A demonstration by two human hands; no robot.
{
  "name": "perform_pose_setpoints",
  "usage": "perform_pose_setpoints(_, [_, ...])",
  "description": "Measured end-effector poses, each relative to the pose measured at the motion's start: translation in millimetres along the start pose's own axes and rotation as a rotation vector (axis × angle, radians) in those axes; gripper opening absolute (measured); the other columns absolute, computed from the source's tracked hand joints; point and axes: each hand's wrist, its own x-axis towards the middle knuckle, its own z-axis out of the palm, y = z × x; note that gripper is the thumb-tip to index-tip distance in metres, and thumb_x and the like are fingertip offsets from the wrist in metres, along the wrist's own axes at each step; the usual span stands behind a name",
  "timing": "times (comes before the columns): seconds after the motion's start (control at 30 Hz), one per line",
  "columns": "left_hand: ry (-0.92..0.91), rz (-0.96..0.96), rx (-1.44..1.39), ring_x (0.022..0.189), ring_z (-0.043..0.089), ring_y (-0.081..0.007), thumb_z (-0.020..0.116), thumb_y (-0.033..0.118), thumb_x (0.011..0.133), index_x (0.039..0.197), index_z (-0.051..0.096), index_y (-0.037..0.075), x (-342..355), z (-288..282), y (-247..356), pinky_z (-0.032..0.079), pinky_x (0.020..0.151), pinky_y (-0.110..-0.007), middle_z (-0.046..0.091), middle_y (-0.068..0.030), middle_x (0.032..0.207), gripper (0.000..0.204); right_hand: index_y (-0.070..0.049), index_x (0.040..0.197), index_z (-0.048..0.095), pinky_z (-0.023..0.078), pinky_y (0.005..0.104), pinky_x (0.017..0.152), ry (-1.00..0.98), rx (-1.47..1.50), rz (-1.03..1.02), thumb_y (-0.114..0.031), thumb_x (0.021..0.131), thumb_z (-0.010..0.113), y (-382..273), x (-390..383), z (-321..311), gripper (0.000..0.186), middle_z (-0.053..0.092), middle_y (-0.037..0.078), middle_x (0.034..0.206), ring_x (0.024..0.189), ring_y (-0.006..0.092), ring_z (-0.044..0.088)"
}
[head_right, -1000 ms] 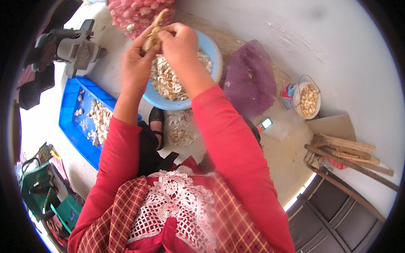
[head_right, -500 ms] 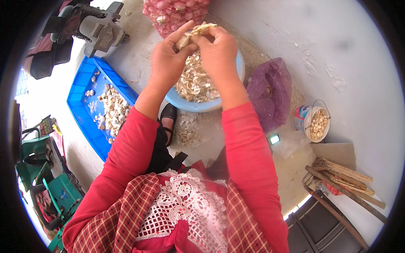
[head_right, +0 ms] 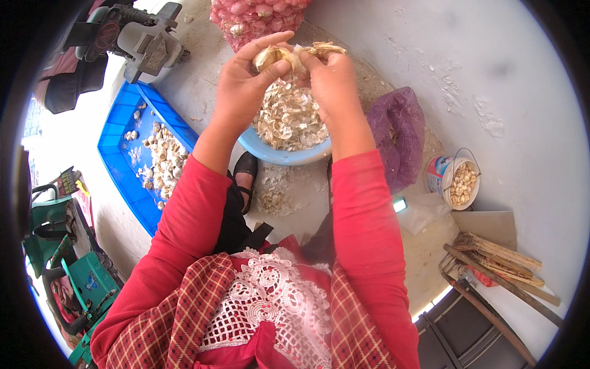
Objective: The person peels garlic cloves by hand, removing the outer skins and placing them into a blue bowl. The peeled cloves are placed into a white bucket nearby. The person repeatedly picks up garlic from a purple mesh bag and continues peeling throughout the clip.
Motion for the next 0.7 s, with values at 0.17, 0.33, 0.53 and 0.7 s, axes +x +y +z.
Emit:
perform_pose_setpoints(0.17, [0.028, -0.032, -0.147, 0.102, 0.063, -0.0144, 0.065, 0.001, 0.09, 0.13, 0.056, 0.0, 3, -3, 1, 0.051, 0.088, -0.027, 0.066, -0.0087, 0.111, 0.04, 0.005, 0.111, 0.063, 0.052, 0.0278, 0.064, -0.004, -0.444, -0.118, -0.01, 0.092, 0.061, 10, 5, -9, 0.025, 0.068, 0.01, 0.093, 0.079, 0.0167, 0.066])
perform_pose_setpoints(0.33, [0.118, -0.102, -0.187, 0.109, 0.061, -0.0189, 0.056, 0.007, 0.098, 0.135, 0.051, -0.003, 3, -8, -2, 0.049, 0.095, -0.03, 0.064, -0.0125, 0.117, 0.039, 0.002, 0.118, 0.062, 0.053, 0.0273, 0.068, 0.176, -0.747, -0.557, -0.01, 0.091, 0.062, 13, 3, 0, 0.03, 0.069, 0.01, 0.101, 0.089, 0.0172, 0.066])
perform_pose_setpoints(0.53, [0.101, -0.198, -0.326, 0.111, 0.059, -0.0176, 0.049, 0.009, 0.102, 0.142, 0.045, -0.002, 1, -9, -9, 0.047, 0.097, -0.03, 0.059, -0.0121, 0.124, 0.042, 0.002, 0.12, 0.062, 0.054, 0.0276, 0.075, -0.078, -0.16, -0.197, -0.016, 0.09, 0.068, 5, -9, 21, 0.036, 0.069, 0.011, 0.104, 0.092, 0.0149, 0.066])
perform_pose_setpoints(0.7, [0.101, -0.155, -0.289, 0.109, 0.059, -0.0155, 0.054, 0.004, 0.098, 0.142, 0.046, -0.001, 2, -3, -10, 0.047, 0.095, -0.029, 0.059, -0.0123, 0.125, 0.045, 0.003, 0.118, 0.062, 0.055, 0.0284, 0.078, -0.052, 0.155, -0.171, -0.014, 0.093, 0.064, 7, -9, 24, 0.03, 0.068, 0.013, 0.105, 0.093, 0.0161, 0.067])
